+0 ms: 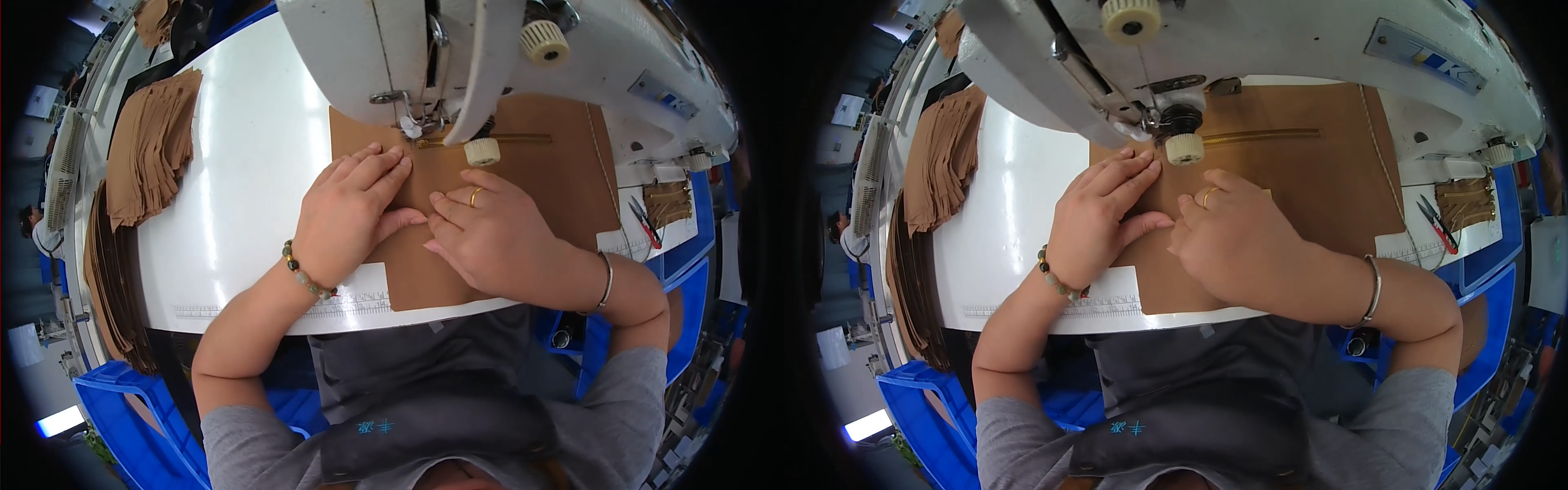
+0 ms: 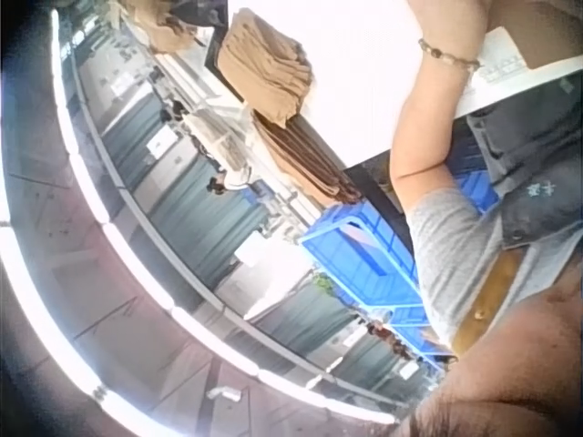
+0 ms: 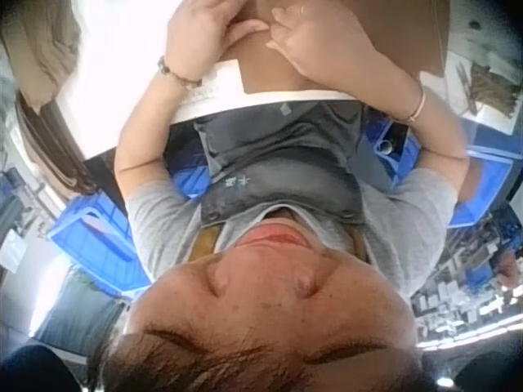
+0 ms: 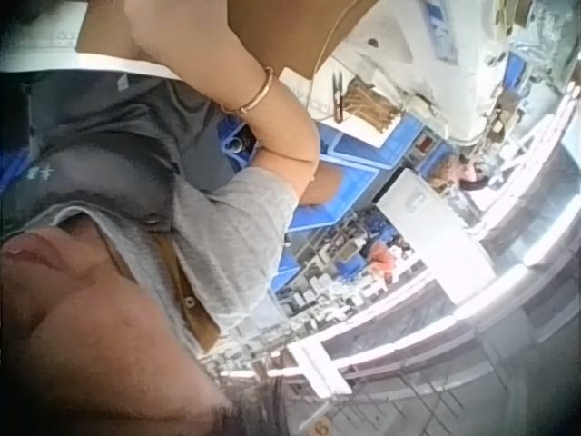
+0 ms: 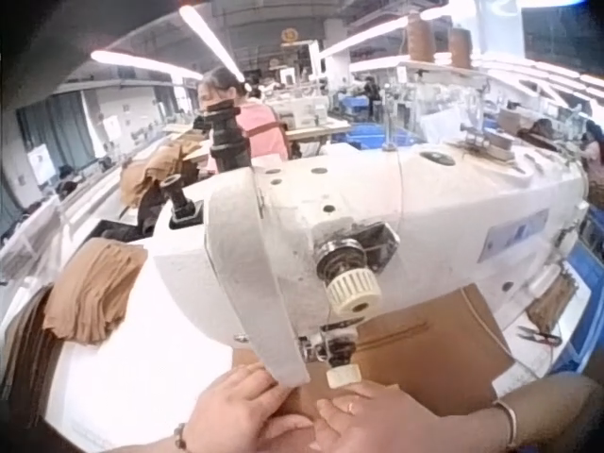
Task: Sewing a zipper onto a piece of leather using an industrial sewing machine.
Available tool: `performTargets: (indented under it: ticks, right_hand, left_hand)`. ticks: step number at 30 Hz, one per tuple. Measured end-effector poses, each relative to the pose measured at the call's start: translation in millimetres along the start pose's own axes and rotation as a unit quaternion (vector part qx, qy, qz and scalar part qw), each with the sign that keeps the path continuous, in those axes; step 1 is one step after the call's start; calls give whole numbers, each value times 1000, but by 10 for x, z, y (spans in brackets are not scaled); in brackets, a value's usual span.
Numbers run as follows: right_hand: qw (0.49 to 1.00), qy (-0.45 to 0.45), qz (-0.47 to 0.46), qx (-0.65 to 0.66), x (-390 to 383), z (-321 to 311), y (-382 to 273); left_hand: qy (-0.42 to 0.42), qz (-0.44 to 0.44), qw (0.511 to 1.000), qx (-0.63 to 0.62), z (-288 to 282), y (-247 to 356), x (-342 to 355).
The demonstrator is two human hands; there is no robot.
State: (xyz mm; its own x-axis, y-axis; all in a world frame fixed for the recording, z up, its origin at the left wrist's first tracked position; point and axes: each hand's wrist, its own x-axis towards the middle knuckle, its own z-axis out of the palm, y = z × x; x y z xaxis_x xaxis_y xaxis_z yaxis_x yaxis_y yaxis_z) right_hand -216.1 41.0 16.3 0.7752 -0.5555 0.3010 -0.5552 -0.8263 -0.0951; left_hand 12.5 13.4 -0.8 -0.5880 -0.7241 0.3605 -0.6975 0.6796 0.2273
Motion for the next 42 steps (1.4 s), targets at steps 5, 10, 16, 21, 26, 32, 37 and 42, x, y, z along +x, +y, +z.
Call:
performTargets:
  ticks: [5,10,16,21,26,32,37,42]
  right_hand:
    - [996,14,83,5,57,-46,350]
    - [997,35,71,-6,20,62,492]
    - [997,41,71,4,29,78,497]
    - [997,42,65,-9,65,77,535]
    - [997,28,75,1,81,79,566]
    - [996,18,83,0,80,90,574]
    - [996,21,81,-7,80,118,580]
    - [996,-14,92,16,135,-21,621]
  left_hand:
    - [-15,6,1000,0,9,36,9]
    - [2,-11,999,31,24,101,18]
    - [-4,-4,999,35,6,101,43]
    - [-13,-13,999,37,16,89,65]
    - [-15,-25,999,38,37,48,98]
    - [-1,-17,999,43,26,38,114]
    - [0,-19,999,42,20,48,116]
    - [-13,-26,999,43,17,36,126]
